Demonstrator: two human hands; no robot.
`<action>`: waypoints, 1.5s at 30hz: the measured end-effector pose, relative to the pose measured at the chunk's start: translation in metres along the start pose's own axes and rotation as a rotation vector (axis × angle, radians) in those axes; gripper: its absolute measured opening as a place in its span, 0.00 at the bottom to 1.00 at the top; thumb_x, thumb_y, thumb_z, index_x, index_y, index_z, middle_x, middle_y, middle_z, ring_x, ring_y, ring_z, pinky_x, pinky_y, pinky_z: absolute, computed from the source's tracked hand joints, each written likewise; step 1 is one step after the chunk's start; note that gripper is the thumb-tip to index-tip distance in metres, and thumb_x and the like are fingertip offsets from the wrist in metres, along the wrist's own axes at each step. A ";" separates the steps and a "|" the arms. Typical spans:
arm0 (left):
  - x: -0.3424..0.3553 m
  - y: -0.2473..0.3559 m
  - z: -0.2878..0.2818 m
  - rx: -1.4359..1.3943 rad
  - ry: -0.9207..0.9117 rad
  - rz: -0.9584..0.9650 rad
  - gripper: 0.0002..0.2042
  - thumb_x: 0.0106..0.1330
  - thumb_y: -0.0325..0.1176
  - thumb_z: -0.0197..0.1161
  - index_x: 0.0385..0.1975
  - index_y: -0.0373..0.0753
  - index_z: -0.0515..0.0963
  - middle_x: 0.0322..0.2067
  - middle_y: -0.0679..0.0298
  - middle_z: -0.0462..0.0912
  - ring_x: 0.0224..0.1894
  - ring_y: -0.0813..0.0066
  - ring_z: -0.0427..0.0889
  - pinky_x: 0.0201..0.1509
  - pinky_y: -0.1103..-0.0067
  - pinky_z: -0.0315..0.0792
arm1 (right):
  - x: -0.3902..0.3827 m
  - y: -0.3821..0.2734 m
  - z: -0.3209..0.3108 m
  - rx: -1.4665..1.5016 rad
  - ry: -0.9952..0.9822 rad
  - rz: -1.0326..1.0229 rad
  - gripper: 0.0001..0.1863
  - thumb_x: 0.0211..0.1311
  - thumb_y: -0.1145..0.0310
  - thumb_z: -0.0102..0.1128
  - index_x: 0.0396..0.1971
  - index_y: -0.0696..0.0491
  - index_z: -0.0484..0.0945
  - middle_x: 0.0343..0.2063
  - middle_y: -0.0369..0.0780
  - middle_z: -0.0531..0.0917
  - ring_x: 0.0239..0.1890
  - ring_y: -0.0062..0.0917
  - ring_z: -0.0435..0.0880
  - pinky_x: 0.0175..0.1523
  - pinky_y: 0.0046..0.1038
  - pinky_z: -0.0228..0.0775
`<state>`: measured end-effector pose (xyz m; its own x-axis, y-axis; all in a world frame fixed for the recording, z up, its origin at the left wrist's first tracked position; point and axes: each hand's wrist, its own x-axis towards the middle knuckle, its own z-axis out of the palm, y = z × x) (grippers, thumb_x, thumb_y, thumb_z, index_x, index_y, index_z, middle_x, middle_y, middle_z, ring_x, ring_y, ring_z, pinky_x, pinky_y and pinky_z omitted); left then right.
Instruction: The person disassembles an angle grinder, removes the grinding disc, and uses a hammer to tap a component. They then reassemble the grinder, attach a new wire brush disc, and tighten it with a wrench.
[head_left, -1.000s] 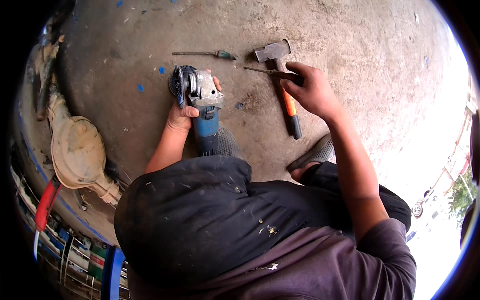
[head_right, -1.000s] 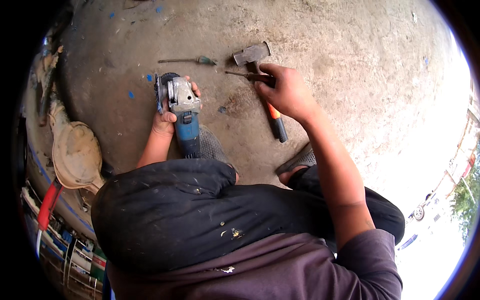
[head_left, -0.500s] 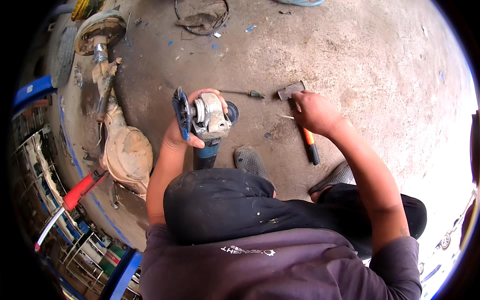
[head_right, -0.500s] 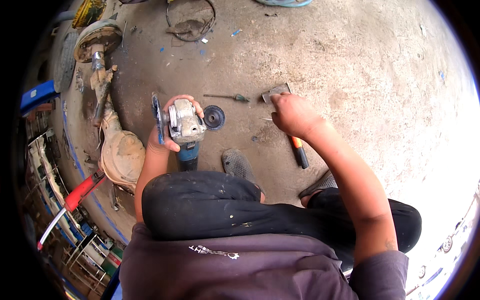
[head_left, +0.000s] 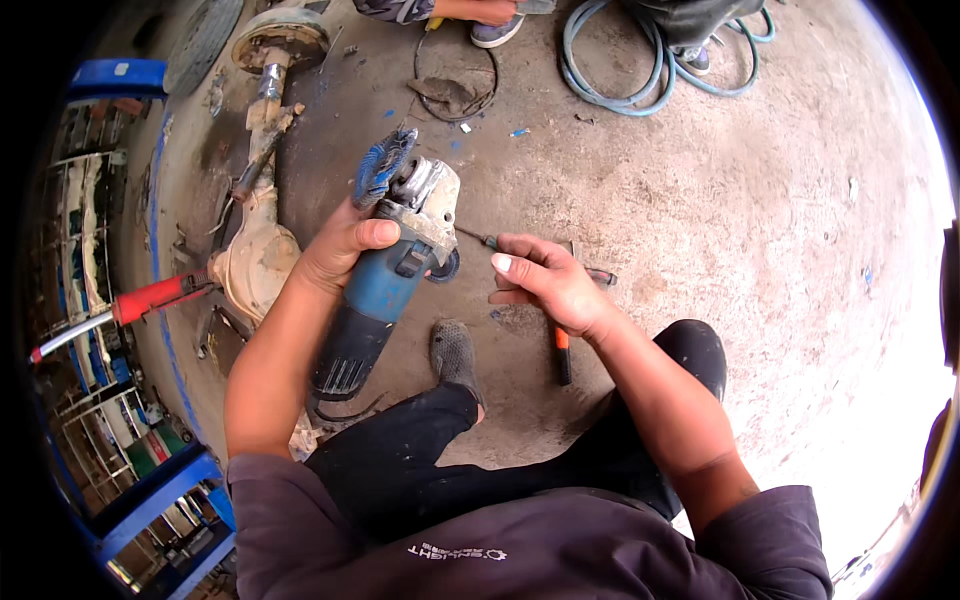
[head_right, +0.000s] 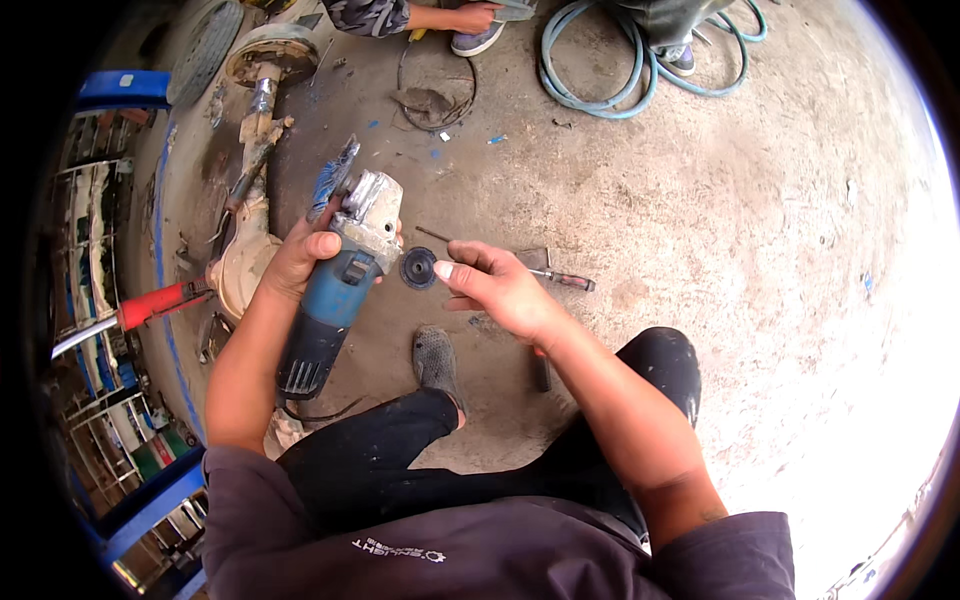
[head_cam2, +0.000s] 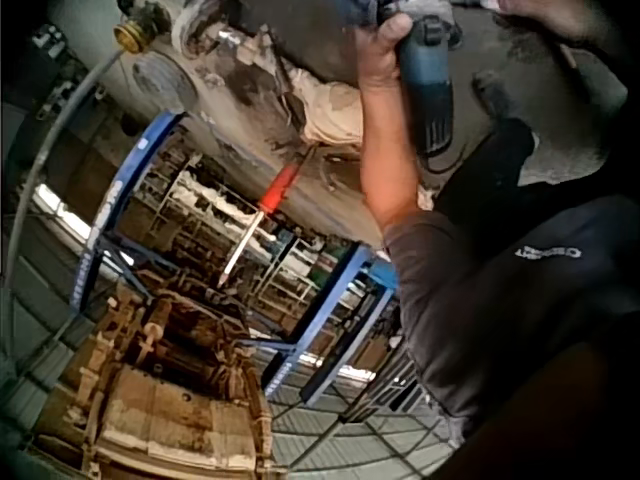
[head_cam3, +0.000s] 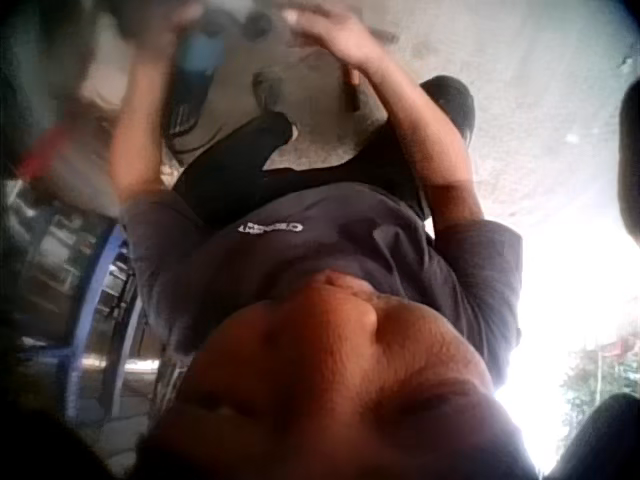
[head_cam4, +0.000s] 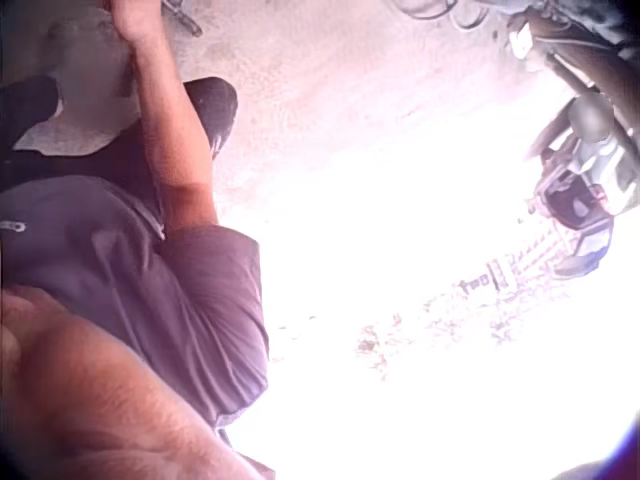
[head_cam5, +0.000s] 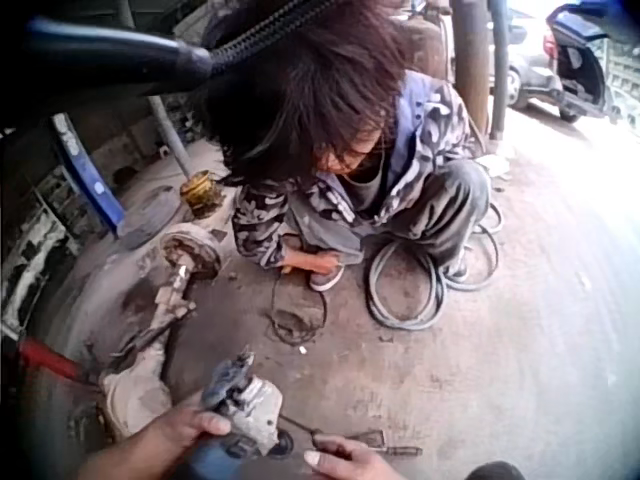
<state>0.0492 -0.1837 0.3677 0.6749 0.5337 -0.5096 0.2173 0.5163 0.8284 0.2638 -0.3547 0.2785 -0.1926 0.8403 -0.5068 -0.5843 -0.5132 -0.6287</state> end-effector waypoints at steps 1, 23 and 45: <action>-0.002 0.005 0.011 -0.012 0.026 -0.028 0.51 0.47 0.51 0.79 0.70 0.33 0.64 0.52 0.49 0.81 0.49 0.60 0.87 0.43 0.66 0.87 | 0.006 0.002 0.006 0.025 -0.083 -0.018 0.43 0.70 0.50 0.66 0.72 0.66 0.61 0.64 0.47 0.74 0.63 0.31 0.77 0.64 0.36 0.77; -0.071 -0.033 0.082 0.159 0.251 -0.079 0.37 0.64 0.47 0.75 0.67 0.34 0.68 0.55 0.61 0.80 0.52 0.72 0.81 0.57 0.75 0.78 | -0.004 0.016 0.086 0.700 -0.039 0.008 0.23 0.72 0.46 0.54 0.51 0.50 0.79 0.42 0.34 0.83 0.42 0.20 0.80 0.45 0.28 0.74; -0.150 0.015 0.135 1.395 0.364 0.390 0.34 0.55 0.44 0.78 0.59 0.31 0.78 0.45 0.52 0.79 0.48 0.55 0.79 0.56 0.68 0.72 | -0.013 0.019 0.113 0.800 -0.008 -0.058 0.23 0.73 0.46 0.50 0.47 0.51 0.78 0.40 0.38 0.84 0.42 0.27 0.84 0.51 0.36 0.79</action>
<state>0.0461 -0.3466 0.4883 0.6849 0.7258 -0.0638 0.6930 -0.6219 0.3647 0.1656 -0.3557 0.3397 -0.1483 0.8648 -0.4797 -0.9811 -0.1898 -0.0388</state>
